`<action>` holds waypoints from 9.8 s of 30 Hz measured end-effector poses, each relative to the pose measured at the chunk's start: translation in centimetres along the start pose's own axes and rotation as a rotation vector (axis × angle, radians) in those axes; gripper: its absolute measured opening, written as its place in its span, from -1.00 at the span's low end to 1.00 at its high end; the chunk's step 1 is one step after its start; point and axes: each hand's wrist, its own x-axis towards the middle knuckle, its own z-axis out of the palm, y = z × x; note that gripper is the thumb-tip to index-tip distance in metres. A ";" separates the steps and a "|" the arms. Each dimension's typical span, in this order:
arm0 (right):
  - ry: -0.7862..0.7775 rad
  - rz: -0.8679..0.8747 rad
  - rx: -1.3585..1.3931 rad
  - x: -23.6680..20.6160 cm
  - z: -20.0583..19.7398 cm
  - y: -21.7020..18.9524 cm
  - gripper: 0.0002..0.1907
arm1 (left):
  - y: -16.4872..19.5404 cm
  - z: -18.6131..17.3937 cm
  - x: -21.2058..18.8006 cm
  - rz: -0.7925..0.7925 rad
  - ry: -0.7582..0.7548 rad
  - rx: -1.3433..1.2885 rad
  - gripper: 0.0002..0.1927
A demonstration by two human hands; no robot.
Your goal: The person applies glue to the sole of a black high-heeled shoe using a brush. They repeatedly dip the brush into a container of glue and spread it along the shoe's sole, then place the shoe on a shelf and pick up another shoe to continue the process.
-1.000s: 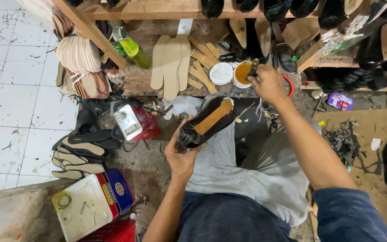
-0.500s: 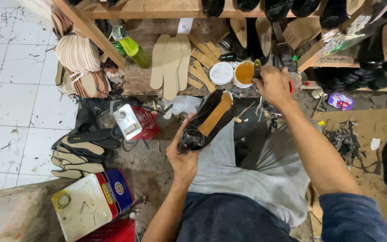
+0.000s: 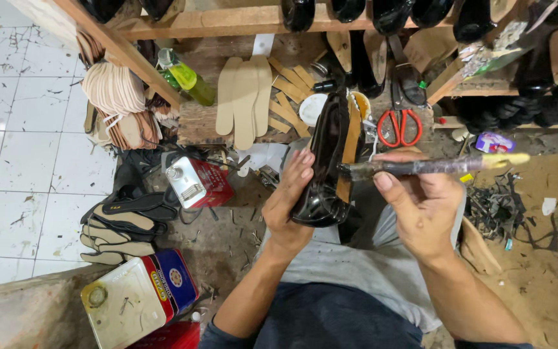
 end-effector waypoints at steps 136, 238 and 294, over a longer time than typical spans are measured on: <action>-0.246 -1.006 -0.448 2.8 0.0 -3.6 -0.76 | -0.9 1.5 -3.5 -0.799 0.079 -1.031 -0.51; -0.577 -1.212 -0.590 0.6 0.9 -3.4 -0.74 | 1.6 0.8 2.2 -0.996 0.056 -1.109 -0.16; -0.378 -0.304 -0.284 -1.4 1.3 -3.6 -0.77 | -0.2 1.2 0.5 -1.012 0.090 -0.959 -0.33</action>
